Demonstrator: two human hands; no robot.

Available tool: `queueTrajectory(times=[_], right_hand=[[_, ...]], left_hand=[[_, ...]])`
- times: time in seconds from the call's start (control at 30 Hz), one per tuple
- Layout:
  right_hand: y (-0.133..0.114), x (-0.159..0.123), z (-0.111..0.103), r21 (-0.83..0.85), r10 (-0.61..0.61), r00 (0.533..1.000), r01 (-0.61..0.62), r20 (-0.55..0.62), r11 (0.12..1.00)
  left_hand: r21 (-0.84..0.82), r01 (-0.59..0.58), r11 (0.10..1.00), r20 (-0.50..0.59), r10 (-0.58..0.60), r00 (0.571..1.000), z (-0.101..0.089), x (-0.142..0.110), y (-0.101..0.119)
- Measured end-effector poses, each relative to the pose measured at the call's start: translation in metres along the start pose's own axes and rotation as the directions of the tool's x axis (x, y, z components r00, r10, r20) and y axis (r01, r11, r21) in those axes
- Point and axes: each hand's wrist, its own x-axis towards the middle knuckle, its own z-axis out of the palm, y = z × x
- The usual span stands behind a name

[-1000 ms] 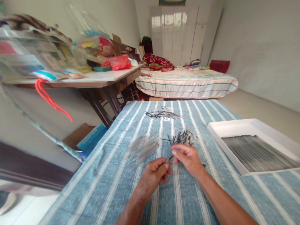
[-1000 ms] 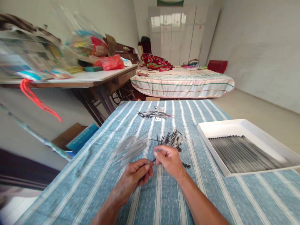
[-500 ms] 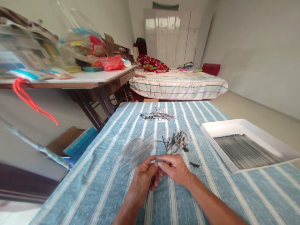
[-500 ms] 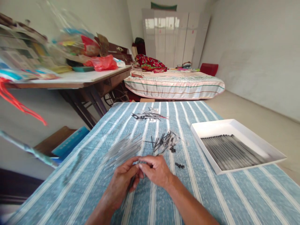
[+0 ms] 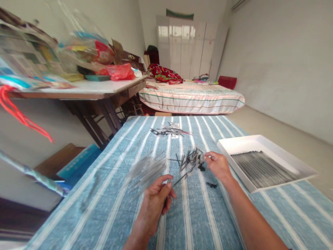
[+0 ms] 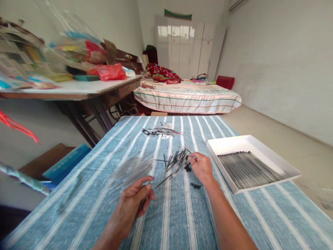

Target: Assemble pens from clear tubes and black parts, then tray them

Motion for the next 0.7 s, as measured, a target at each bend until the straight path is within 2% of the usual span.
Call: queueTrajectory(times=[0.1,0.3,0.4,0.53,0.7], right_hand=[[0.007,0.014,-0.005,-0.193,0.06,0.997,-0.05,0.05,0.98],[0.0,0.018,0.011,-0.321,0.093,0.986,-0.043,0.141,0.946],[0.002,0.016,0.014,-0.334,0.096,0.982,-0.037,0.164,0.942],[0.005,0.017,0.007,-0.306,0.073,0.981,-0.015,0.18,0.952],[0.001,0.015,-0.006,-0.232,0.008,0.948,0.07,0.318,0.97]], left_hand=[[0.012,0.021,1.0,0.055,-0.021,0.998,-0.001,0.001,-0.004],[-0.003,0.019,1.0,0.141,-0.019,0.99,-0.001,0.0,-0.005],[0.002,0.022,1.0,0.149,-0.022,0.989,-0.002,0.0,-0.004],[0.03,0.027,0.999,0.137,-0.031,0.99,-0.001,0.0,-0.006],[0.043,0.02,0.999,0.143,-0.026,0.989,-0.002,0.002,-0.008]])
